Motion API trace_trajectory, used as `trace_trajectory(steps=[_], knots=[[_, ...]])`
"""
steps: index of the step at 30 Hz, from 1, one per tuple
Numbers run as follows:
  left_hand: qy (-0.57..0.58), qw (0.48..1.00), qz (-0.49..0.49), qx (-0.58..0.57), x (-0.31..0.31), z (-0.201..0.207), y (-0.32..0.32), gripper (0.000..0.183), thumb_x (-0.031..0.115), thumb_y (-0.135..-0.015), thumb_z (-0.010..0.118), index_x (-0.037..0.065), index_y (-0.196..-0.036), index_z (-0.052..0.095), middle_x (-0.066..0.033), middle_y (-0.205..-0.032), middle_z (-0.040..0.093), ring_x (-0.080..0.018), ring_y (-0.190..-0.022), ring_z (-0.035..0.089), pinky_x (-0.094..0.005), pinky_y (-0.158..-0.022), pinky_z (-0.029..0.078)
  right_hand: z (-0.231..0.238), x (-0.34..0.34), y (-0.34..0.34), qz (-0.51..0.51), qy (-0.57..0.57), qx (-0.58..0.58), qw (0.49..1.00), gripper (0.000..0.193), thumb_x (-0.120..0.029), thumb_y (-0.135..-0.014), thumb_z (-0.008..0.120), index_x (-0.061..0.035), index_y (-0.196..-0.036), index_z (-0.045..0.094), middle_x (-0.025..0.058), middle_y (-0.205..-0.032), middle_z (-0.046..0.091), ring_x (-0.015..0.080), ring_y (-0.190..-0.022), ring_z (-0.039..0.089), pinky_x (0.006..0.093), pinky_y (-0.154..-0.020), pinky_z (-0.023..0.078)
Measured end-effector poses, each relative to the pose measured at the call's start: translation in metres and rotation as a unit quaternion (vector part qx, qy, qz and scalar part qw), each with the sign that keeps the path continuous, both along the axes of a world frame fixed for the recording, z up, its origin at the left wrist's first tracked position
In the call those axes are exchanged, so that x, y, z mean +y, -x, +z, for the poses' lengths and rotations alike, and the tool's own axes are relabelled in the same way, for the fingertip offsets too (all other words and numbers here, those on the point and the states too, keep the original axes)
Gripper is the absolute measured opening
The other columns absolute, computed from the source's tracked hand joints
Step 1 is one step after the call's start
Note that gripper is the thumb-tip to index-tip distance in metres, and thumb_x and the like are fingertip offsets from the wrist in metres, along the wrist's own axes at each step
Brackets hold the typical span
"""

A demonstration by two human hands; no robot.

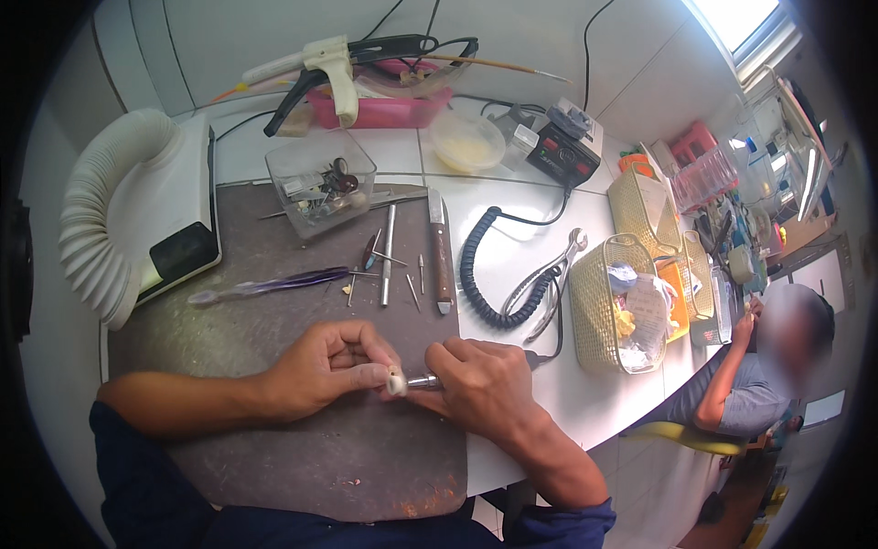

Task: The person uses a rotary polishing tool to smooth and polish a small, white dental prosthesis held in their left hand. They rotate the object to treat different surfaces and briefly use a purple toothbrush to clean the item before resuming the polishing process.

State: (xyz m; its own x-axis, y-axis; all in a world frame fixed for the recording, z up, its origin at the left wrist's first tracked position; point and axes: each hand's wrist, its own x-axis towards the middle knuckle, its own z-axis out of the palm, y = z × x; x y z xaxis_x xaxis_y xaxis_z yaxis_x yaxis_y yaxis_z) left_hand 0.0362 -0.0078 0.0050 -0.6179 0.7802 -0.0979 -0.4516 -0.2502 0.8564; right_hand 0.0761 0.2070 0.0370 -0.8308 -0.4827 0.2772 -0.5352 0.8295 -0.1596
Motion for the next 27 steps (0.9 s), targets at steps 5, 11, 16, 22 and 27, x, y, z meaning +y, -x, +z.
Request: trace_trajectory(steps=[5, 11, 16, 22, 27], knots=[[0.001, 0.999, 0.032, -0.03, 0.0015, 0.0003, -0.0035, 0.011, 0.007, -0.092, 0.06, 0.001, -0.1, 0.054, -0.0089, -0.099, 0.063, -0.0125, -0.091, 0.062, -0.025, -0.083, 0.05, 0.0009, 0.0043, 0.0005, -0.022, 0.043, 0.017, 0.999, 0.05, -0.046, -0.062, 0.083, -0.0097, -0.063, 0.048, 0.001, -0.055, 0.049, 0.0162, -0.045, 0.055, 0.03, -0.04, 0.041], [-0.01, 0.999, 0.029, -0.035, 0.0014, 0.0012, -0.0022, 0.016, 0.006, -0.092, 0.061, 0.001, -0.105, 0.054, -0.0074, -0.099, 0.062, -0.0111, -0.093, 0.061, -0.024, -0.083, 0.05, 0.0033, 0.0105, 0.0024, -0.057, 0.047, 0.024, 0.997, 0.05, -0.046, -0.063, 0.083, -0.0091, -0.064, 0.05, 0.0015, -0.054, 0.049, 0.0173, -0.043, 0.054, 0.0306, -0.04, 0.04], [-0.001, 0.999, 0.033, -0.031, 0.0015, 0.0032, -0.0013, 0.014, 0.004, -0.091, 0.061, 0.001, -0.104, 0.055, -0.0073, -0.1, 0.062, -0.0116, -0.095, 0.06, -0.0249, -0.085, 0.049, 0.0043, 0.0089, 0.0007, -0.053, 0.059, 0.016, 0.997, 0.045, -0.039, -0.064, 0.084, -0.0094, -0.065, 0.05, 0.0016, -0.055, 0.05, 0.0174, -0.044, 0.054, 0.0311, -0.04, 0.04], [-0.013, 0.999, 0.045, -0.023, 0.0015, -0.0011, -0.0032, 0.011, 0.0, -0.09, 0.06, 0.001, -0.1, 0.057, -0.0083, -0.103, 0.062, -0.0127, -0.098, 0.061, -0.026, -0.089, 0.048, 0.002, 0.0035, -0.0007, -0.042, 0.056, -0.001, 0.998, 0.041, -0.033, -0.064, 0.083, -0.0094, -0.066, 0.05, 0.0015, -0.056, 0.052, 0.0175, -0.045, 0.055, 0.031, -0.04, 0.04], [0.013, 0.999, 0.048, -0.021, 0.0012, 0.0065, -0.0037, 0.011, -0.001, -0.089, 0.061, 0.0, -0.099, 0.058, -0.0091, -0.104, 0.062, -0.0135, -0.099, 0.062, -0.0263, -0.091, 0.05, 0.0025, 0.003, -0.0009, -0.044, 0.054, 0.0, 0.998, 0.04, -0.033, -0.065, 0.083, -0.0093, -0.066, 0.05, 0.0018, -0.056, 0.052, 0.0176, -0.045, 0.055, 0.0309, -0.04, 0.04]])
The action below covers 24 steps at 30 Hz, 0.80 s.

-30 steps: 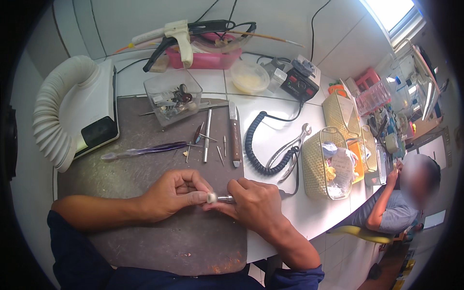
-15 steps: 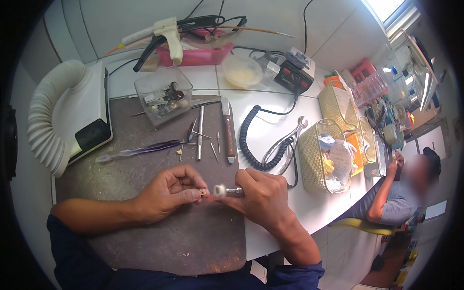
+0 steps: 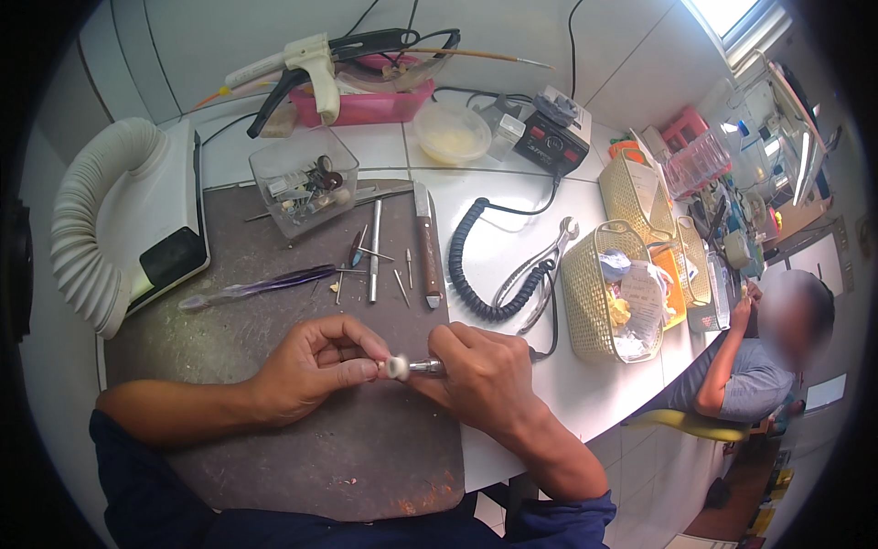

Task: The person uses a rotary polishing tool to smooth and polish a small, white dental prosthesis held in their left hand. They rotate the object to treat different surfaces and briefly use a purple toothbrush to clean the item before resuming the polishing process.

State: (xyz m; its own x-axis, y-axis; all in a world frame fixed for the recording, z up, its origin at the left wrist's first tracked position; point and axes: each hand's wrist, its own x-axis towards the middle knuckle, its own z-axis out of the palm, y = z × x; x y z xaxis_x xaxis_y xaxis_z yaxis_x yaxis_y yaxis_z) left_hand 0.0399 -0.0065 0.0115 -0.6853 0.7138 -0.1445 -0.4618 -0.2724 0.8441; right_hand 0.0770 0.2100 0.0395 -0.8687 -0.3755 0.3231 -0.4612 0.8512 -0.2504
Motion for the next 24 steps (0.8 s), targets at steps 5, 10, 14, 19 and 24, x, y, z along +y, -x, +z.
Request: trace_trajectory(steps=[5, 10, 14, 19, 24], knots=[[0.012, 1.0, 0.012, -0.011, 0.001, 0.002, -0.001, 0.01, 0.001, -0.088, 0.063, 0.0, -0.098, 0.058, -0.0105, -0.101, 0.065, -0.0143, -0.095, 0.064, -0.0258, -0.088, 0.051, -0.001, 0.002, 0.0, 0.002, 0.008, 0.001, 1.0, 0.041, -0.034, -0.066, 0.082, -0.0093, -0.066, 0.05, 0.0023, -0.055, 0.051, 0.0179, -0.045, 0.055, 0.0316, -0.04, 0.039], [-0.007, 1.0, 0.012, -0.023, 0.0, -0.002, -0.001, 0.009, 0.002, -0.089, 0.063, 0.001, -0.096, 0.057, -0.012, -0.099, 0.065, -0.0148, -0.092, 0.065, -0.0261, -0.085, 0.052, -0.003, 0.003, 0.001, 0.008, 0.02, 0.006, 1.0, 0.046, -0.04, -0.065, 0.083, -0.0092, -0.065, 0.049, 0.002, -0.054, 0.049, 0.0178, -0.043, 0.054, 0.0314, -0.039, 0.039], [-0.031, 0.999, 0.021, -0.032, 0.002, -0.006, -0.002, 0.01, 0.003, -0.09, 0.062, 0.002, -0.097, 0.055, -0.0118, -0.097, 0.065, -0.0151, -0.089, 0.065, -0.0262, -0.082, 0.052, -0.001, 0.001, 0.0, 0.008, 0.018, 0.007, 1.0, 0.05, -0.045, -0.063, 0.082, -0.0089, -0.065, 0.048, 0.0018, -0.054, 0.049, 0.0173, -0.043, 0.053, 0.0308, -0.039, 0.038], [-0.053, 0.998, 0.009, -0.028, 0.002, -0.009, 0.0, 0.011, 0.003, -0.09, 0.061, 0.002, -0.098, 0.053, -0.0109, -0.096, 0.063, -0.0141, -0.09, 0.063, -0.0256, -0.082, 0.05, -0.003, 0.003, 0.0, 0.007, 0.019, 0.013, 1.0, 0.052, -0.048, -0.063, 0.082, -0.009, -0.064, 0.048, 0.002, -0.053, 0.048, 0.017, -0.042, 0.053, 0.0305, -0.039, 0.038], [-0.03, 0.999, 0.007, -0.026, 0.002, -0.006, 0.0, 0.014, 0.002, -0.089, 0.063, 0.002, -0.098, 0.053, -0.0093, -0.097, 0.063, -0.0125, -0.092, 0.062, -0.0254, -0.085, 0.049, -0.004, 0.004, 0.001, 0.01, 0.023, 0.018, 1.0, 0.055, -0.051, -0.062, 0.082, -0.0084, -0.062, 0.046, 0.0018, -0.052, 0.047, 0.0164, -0.041, 0.051, 0.0299, -0.038, 0.038]])
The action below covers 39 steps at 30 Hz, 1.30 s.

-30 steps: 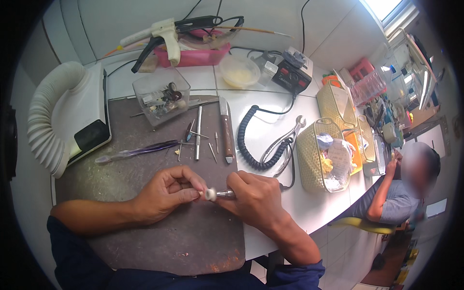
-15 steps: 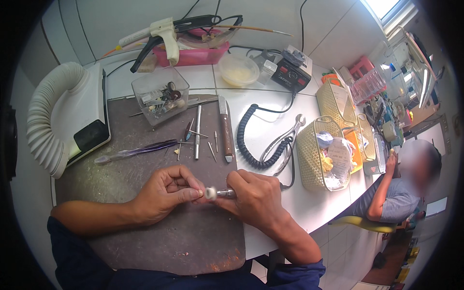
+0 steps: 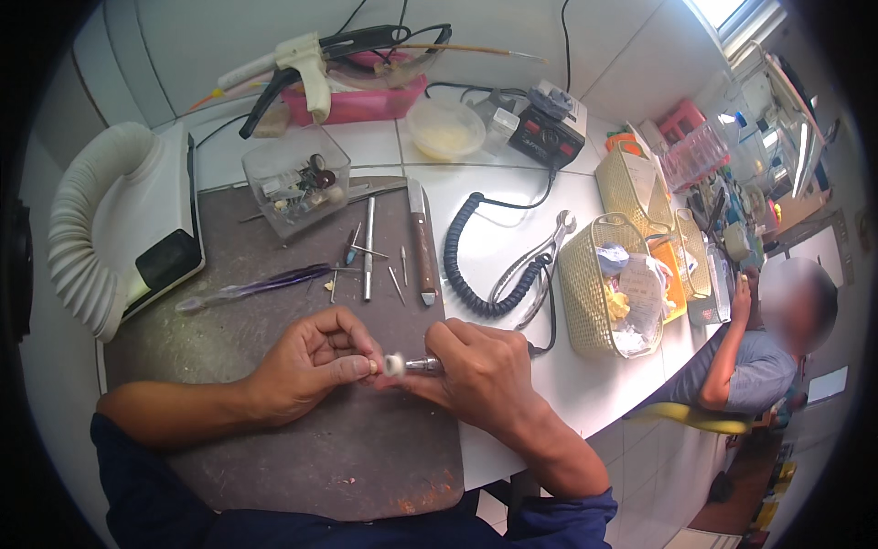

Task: The person uses a rotary polishing tool to smooth and polish a small, white dental prosthesis held in their left hand. They rotate the object to treat different surfaces and briefly use a purple toothbrush to clean the item before resuming the polishing process.

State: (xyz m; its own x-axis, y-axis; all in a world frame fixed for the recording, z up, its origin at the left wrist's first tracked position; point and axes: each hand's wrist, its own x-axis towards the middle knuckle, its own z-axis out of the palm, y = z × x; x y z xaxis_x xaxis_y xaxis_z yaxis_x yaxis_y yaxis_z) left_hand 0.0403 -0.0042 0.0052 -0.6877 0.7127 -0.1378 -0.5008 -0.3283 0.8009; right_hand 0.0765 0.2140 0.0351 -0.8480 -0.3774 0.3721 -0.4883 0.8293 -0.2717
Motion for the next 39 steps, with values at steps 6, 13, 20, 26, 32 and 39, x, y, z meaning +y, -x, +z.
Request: trace_trajectory(steps=[6, 13, 20, 26, 32, 39], knots=[[0.012, 1.0, -0.001, -0.013, -0.0006, 0.0016, -0.0007, 0.021, 0.0, -0.087, 0.065, 0.002, -0.102, 0.05, -0.0089, -0.096, 0.063, -0.0121, -0.092, 0.063, -0.0236, -0.084, 0.051, -0.0004, -0.0024, 0.0008, 0.0, -0.003, -0.007, 1.0, 0.061, -0.059, -0.063, 0.078, -0.0097, -0.059, 0.043, 0.0017, -0.049, 0.045, 0.0168, -0.039, 0.05, 0.0303, -0.038, 0.038], [0.003, 1.0, -0.003, -0.018, 0.0, 0.0012, -0.0013, 0.027, 0.0, -0.087, 0.065, 0.004, -0.105, 0.045, -0.0092, -0.093, 0.064, -0.0124, -0.088, 0.064, -0.0228, -0.08, 0.052, -0.002, -0.0041, 0.0006, -0.001, -0.018, -0.033, 0.999, 0.063, -0.064, -0.064, 0.074, -0.0097, -0.058, 0.044, 0.0027, -0.049, 0.047, 0.0179, -0.038, 0.05, 0.0309, -0.037, 0.038], [0.01, 1.0, -0.012, -0.005, -0.0002, 0.0038, -0.0011, 0.027, 0.001, -0.087, 0.065, 0.005, -0.104, 0.044, -0.0082, -0.091, 0.064, -0.01, -0.083, 0.063, -0.0199, -0.075, 0.05, -0.0026, -0.0052, 0.0011, 0.023, -0.043, -0.015, 0.999, 0.06, -0.064, -0.067, 0.072, -0.0092, -0.059, 0.047, 0.0032, -0.049, 0.049, 0.0195, -0.039, 0.052, 0.0314, -0.037, 0.039], [0.011, 1.0, -0.003, -0.005, 0.0001, 0.0023, -0.0019, 0.027, 0.002, -0.087, 0.065, 0.005, -0.104, 0.044, -0.0074, -0.088, 0.063, -0.0095, -0.082, 0.063, -0.0187, -0.074, 0.049, -0.0025, -0.0059, 0.0012, -0.006, -0.038, -0.04, 0.998, 0.059, -0.063, -0.067, 0.071, -0.0091, -0.061, 0.049, 0.003, -0.05, 0.049, 0.0199, -0.04, 0.054, 0.0314, -0.038, 0.041], [0.0, 1.0, -0.016, -0.004, 0.0013, 0.0058, -0.0013, 0.027, 0.003, -0.088, 0.065, 0.005, -0.105, 0.043, -0.0074, -0.089, 0.063, -0.0089, -0.081, 0.062, -0.0183, -0.073, 0.049, -0.004, -0.0048, 0.0006, 0.021, -0.067, -0.015, 0.997, 0.06, -0.064, -0.067, 0.071, -0.0092, -0.06, 0.049, 0.0036, -0.051, 0.051, 0.02, -0.04, 0.054, 0.0313, -0.038, 0.041], [0.007, 1.0, -0.011, 0.007, -0.0005, -0.0001, -0.0007, 0.027, 0.002, -0.089, 0.063, 0.005, -0.106, 0.043, -0.0088, -0.09, 0.064, -0.0101, -0.082, 0.063, -0.0209, -0.074, 0.05, -0.0018, -0.0057, 0.0021, 0.002, -0.052, -0.034, 0.998, 0.058, -0.063, -0.068, 0.071, -0.0092, -0.062, 0.05, 0.003, -0.052, 0.051, 0.0202, -0.041, 0.055, 0.032, -0.038, 0.041]])
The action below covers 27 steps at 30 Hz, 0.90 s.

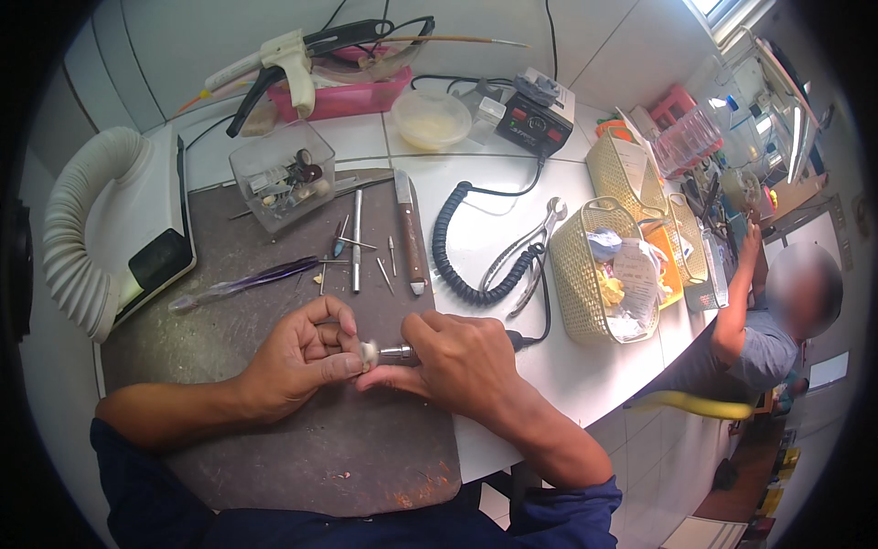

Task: The person uses a rotary polishing tool to smooth and polish a small, white dental prosthesis held in their left hand. They rotate the object to treat different surfaces and briefly use a purple toothbrush to clean the item before resuming the polishing process.

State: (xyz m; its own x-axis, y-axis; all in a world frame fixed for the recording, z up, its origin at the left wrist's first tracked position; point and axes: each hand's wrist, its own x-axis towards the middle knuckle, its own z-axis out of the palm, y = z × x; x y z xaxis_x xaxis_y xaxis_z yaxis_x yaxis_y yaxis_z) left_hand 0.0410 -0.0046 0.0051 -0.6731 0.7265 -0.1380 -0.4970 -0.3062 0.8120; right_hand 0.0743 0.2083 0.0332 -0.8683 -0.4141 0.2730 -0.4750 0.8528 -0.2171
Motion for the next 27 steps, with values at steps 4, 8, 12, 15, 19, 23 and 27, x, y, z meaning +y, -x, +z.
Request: trace_trajectory(steps=[4, 8, 12, 15, 19, 23, 27], knots=[[-0.005, 1.0, -0.009, -0.004, 0.0002, 0.0035, 0.0009, 0.025, 0.003, -0.089, 0.063, 0.003, -0.107, 0.045, -0.0087, -0.093, 0.064, -0.0101, -0.085, 0.062, -0.0215, -0.076, 0.05, -0.004, 0.0008, -0.0006, 0.022, -0.007, 0.024, 0.999, 0.059, -0.063, -0.067, 0.072, -0.0093, -0.059, 0.048, 0.0035, -0.052, 0.051, 0.0194, -0.041, 0.055, 0.0315, -0.038, 0.041], [0.025, 1.0, 0.005, 0.015, 0.0001, 0.003, -0.0003, 0.02, 0.007, -0.091, 0.062, 0.001, -0.107, 0.053, -0.0066, -0.096, 0.063, -0.0102, -0.089, 0.062, -0.0218, -0.081, 0.05, 0.0002, -0.0008, -0.0011, -0.023, 0.036, 0.019, 0.999, 0.062, -0.065, -0.065, 0.073, -0.0093, -0.058, 0.045, 0.0034, -0.05, 0.049, 0.0183, -0.039, 0.053, 0.0314, -0.036, 0.039], [0.015, 1.0, 0.001, 0.019, -0.0013, -0.0038, 0.0001, 0.018, 0.009, -0.09, 0.064, 0.001, -0.105, 0.056, -0.005, -0.098, 0.063, -0.0093, -0.089, 0.062, -0.0217, -0.08, 0.05, 0.0009, -0.0009, -0.001, -0.024, 0.03, 0.021, 0.999, 0.064, -0.066, -0.064, 0.072, -0.0093, -0.058, 0.044, 0.0036, -0.049, 0.049, 0.0176, -0.037, 0.052, 0.0314, -0.036, 0.038], [0.003, 1.0, 0.001, -0.001, -0.0007, -0.0043, 0.0002, 0.019, 0.009, -0.09, 0.065, 0.001, -0.104, 0.055, -0.0052, -0.096, 0.063, -0.0092, -0.088, 0.062, -0.0214, -0.08, 0.051, -0.0005, -0.0011, -0.0011, -0.018, 0.03, 0.018, 0.999, 0.063, -0.066, -0.065, 0.071, -0.0091, -0.058, 0.044, 0.0039, -0.049, 0.049, 0.018, -0.037, 0.052, 0.0313, -0.036, 0.039], [0.002, 1.0, -0.001, -0.018, 0.0, -0.0008, 0.0008, 0.016, 0.006, -0.09, 0.064, 0.002, -0.1, 0.052, -0.0061, -0.095, 0.062, -0.0103, -0.088, 0.062, -0.0224, -0.079, 0.051, -0.0011, -0.0011, -0.0012, -0.01, 0.022, 0.01, 1.0, 0.06, -0.063, -0.067, 0.072, -0.009, -0.059, 0.046, 0.0038, -0.051, 0.05, 0.019, -0.039, 0.053, 0.0312, -0.037, 0.04], [-0.007, 1.0, -0.016, -0.018, -0.0002, -0.0014, 0.0023, 0.014, 0.004, -0.091, 0.061, 0.001, -0.101, 0.052, -0.0073, -0.096, 0.061, -0.0122, -0.089, 0.062, -0.024, -0.079, 0.052, -0.0037, 0.0004, -0.0014, 0.026, -0.002, 0.027, 0.999, 0.056, -0.058, -0.068, 0.075, -0.009, -0.062, 0.049, 0.0028, -0.052, 0.051, 0.0192, -0.041, 0.054, 0.0314, -0.039, 0.041], [-0.006, 1.0, 0.005, -0.014, 0.0012, -0.0009, -0.0004, 0.015, 0.007, -0.092, 0.059, 0.001, -0.104, 0.053, -0.0066, -0.096, 0.061, -0.0115, -0.088, 0.06, -0.0244, -0.08, 0.05, 0.0024, -0.0002, -0.001, 0.002, 0.045, 0.026, 0.999, 0.055, -0.054, -0.064, 0.079, -0.0085, -0.062, 0.048, 0.0016, -0.052, 0.049, 0.0173, -0.04, 0.052, 0.031, -0.038, 0.039]])
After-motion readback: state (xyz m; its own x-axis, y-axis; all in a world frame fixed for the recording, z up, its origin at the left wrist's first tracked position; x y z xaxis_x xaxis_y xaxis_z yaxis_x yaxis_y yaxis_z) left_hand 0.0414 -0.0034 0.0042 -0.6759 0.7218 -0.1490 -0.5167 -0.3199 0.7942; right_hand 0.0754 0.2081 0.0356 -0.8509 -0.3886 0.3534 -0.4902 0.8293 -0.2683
